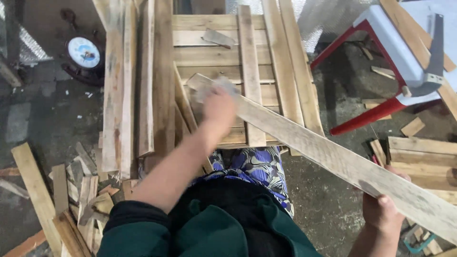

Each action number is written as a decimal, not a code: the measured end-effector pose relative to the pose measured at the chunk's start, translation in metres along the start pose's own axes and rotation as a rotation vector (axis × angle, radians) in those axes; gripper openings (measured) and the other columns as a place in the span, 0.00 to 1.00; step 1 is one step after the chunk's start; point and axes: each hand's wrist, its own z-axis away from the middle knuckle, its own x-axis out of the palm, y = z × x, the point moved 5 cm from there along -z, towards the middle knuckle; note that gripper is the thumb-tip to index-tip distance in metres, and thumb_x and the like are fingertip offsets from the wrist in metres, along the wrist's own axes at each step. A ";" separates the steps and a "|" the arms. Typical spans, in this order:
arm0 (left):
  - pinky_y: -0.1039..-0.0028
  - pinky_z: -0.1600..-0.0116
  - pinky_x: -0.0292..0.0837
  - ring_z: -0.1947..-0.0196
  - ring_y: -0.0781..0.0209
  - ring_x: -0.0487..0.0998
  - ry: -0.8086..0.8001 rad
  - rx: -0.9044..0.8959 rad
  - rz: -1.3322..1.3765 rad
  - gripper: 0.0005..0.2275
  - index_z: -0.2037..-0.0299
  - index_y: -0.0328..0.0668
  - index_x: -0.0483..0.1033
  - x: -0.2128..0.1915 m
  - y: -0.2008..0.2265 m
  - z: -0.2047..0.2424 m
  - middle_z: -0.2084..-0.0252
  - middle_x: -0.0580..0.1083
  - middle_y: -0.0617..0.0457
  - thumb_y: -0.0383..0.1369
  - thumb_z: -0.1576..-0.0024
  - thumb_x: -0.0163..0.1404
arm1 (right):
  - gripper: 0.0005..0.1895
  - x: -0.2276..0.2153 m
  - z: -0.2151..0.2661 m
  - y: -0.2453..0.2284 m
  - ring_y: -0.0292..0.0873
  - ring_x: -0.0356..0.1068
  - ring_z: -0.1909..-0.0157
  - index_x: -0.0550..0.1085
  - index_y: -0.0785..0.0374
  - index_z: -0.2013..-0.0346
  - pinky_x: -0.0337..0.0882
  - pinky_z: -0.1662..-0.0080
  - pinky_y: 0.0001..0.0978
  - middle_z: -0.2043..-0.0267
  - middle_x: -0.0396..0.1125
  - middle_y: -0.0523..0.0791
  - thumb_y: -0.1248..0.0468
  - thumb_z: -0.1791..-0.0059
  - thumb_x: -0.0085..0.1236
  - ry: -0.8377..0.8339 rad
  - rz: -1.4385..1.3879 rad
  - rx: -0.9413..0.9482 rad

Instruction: Sanding multiple wooden planks by hand using sandpaper to smooth the surfaces in a workshop environment.

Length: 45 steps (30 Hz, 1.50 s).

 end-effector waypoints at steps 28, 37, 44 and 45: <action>0.65 0.76 0.76 0.78 0.44 0.79 0.168 -0.145 0.135 0.24 0.47 0.02 0.65 -0.044 -0.018 0.026 0.58 0.74 0.15 0.28 0.46 0.43 | 0.06 -0.016 -0.113 0.034 0.57 0.63 0.61 0.74 0.85 0.49 0.69 0.49 0.46 0.56 0.68 0.63 0.88 0.29 0.59 -0.176 1.454 -0.676; 0.55 0.49 0.76 0.44 0.32 0.78 0.422 0.221 0.583 0.21 0.46 0.18 0.72 -0.142 -0.036 0.103 0.44 0.73 0.23 0.30 0.45 0.43 | 0.32 0.376 -0.073 0.007 0.52 0.54 0.29 0.45 0.54 0.26 0.57 0.29 0.57 0.31 0.53 0.50 0.60 0.44 0.40 -0.370 0.165 -0.077; 0.52 0.53 0.76 0.57 0.31 0.79 -0.070 0.142 1.120 0.17 0.43 0.26 0.69 -0.164 -0.102 0.153 0.54 0.76 0.28 0.21 0.42 0.38 | 0.23 0.295 -0.122 -0.033 0.45 0.63 0.33 0.59 0.46 0.38 0.66 0.25 0.46 0.35 0.63 0.44 0.62 0.45 0.54 -0.408 -0.006 -0.277; 0.48 0.48 0.76 0.49 0.23 0.77 -0.156 0.110 1.189 0.18 0.40 0.21 0.68 -0.173 -0.109 0.163 0.48 0.74 0.21 0.20 0.39 0.36 | 0.22 0.289 -0.117 -0.040 0.46 0.64 0.34 0.61 0.48 0.38 0.67 0.27 0.46 0.35 0.63 0.45 0.64 0.46 0.54 -0.440 0.095 -0.301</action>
